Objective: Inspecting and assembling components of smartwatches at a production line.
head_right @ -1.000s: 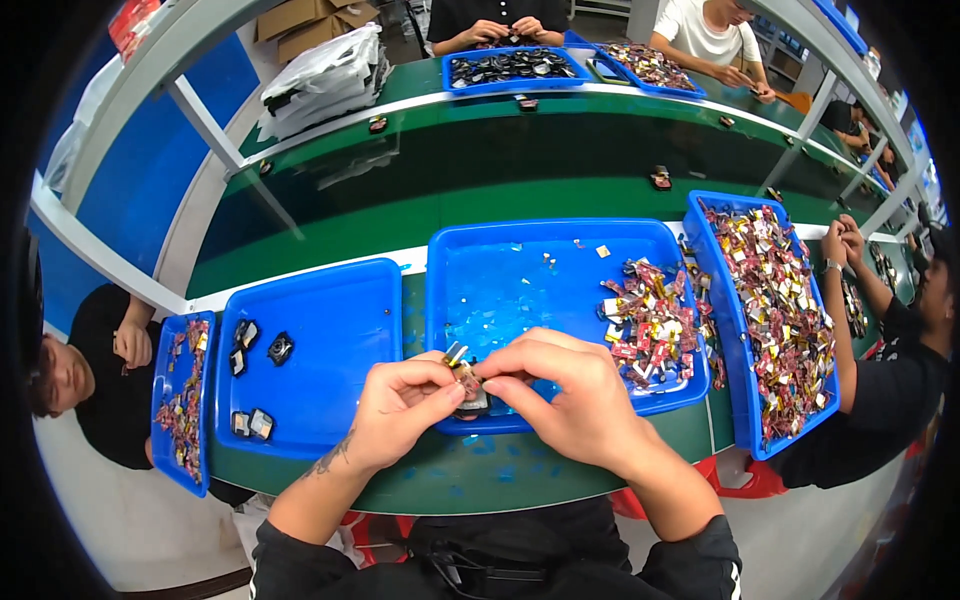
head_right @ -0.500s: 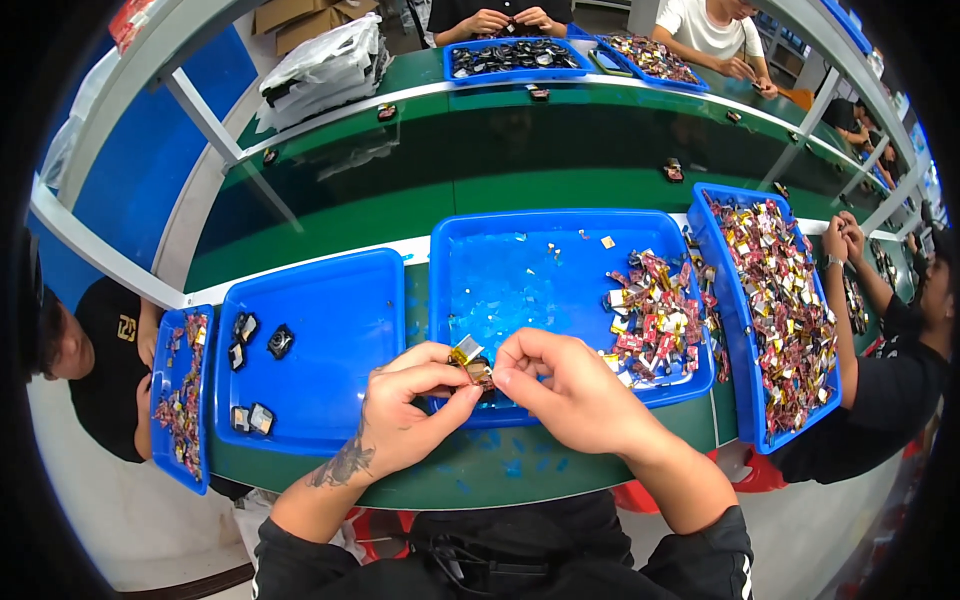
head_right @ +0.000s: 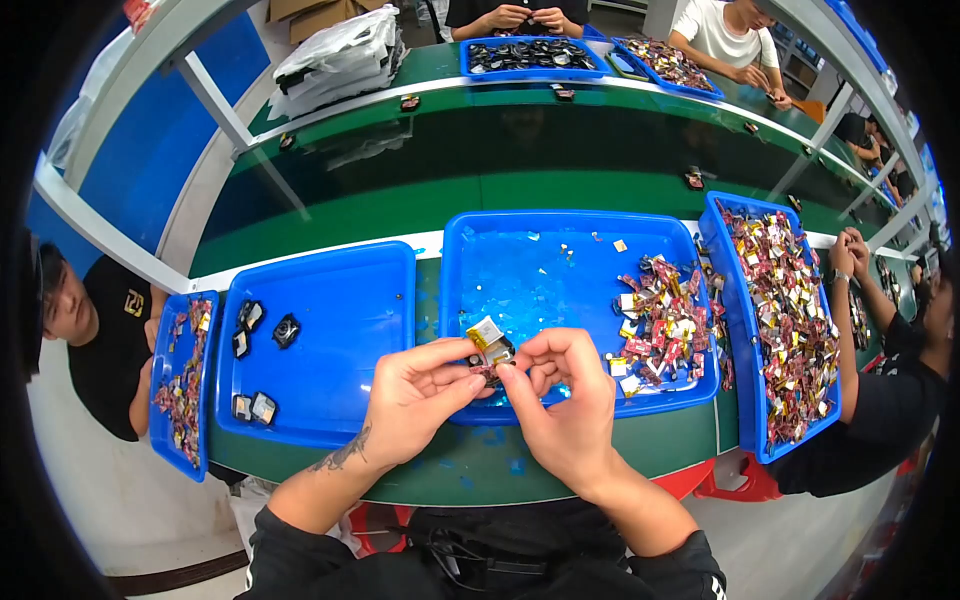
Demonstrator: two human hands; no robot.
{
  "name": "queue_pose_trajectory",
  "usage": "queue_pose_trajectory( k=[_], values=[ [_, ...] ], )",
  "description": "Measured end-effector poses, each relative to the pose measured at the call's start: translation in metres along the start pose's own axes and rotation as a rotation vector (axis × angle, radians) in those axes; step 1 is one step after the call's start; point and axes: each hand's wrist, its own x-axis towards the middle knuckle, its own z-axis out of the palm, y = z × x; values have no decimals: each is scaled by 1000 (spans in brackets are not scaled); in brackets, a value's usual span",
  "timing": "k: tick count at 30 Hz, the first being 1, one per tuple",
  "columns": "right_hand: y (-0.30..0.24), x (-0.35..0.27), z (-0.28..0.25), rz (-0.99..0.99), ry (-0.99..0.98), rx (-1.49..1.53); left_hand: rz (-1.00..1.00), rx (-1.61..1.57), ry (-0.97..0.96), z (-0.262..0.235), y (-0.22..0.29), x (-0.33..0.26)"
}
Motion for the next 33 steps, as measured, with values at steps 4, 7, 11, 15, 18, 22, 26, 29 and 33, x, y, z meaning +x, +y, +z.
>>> queue_pose_trajectory(
  k=[4,7,11,15,18,22,26,29,33],
  values=[
    [-2,1,2,32,0,83,6,68,-1,-2,2,-1],
    [-6,4,-2,59,-19,72,68,87,10,-1,2,-2],
    [-9,7,-6,60,-71,-12,124,104,-20,4,5,-2],
    [-6,5,-7,-8,-73,-125,84,63,54,8,5,-3],
    [-10,6,-1,-57,-55,-229,88,52,59,8,2,-1],
    [-10,6,-1,-78,-127,-288,157,32,107,12,-6,-2],
    [-8,54,-2,97,-239,-116,289,249,252,11,15,-4],
    [34,161,-6,99,-249,-270,837,820,122,6,94,-58],
    [90,253,23,414,-191,-184,1137,748,33,35,158,-117]
  ],
)
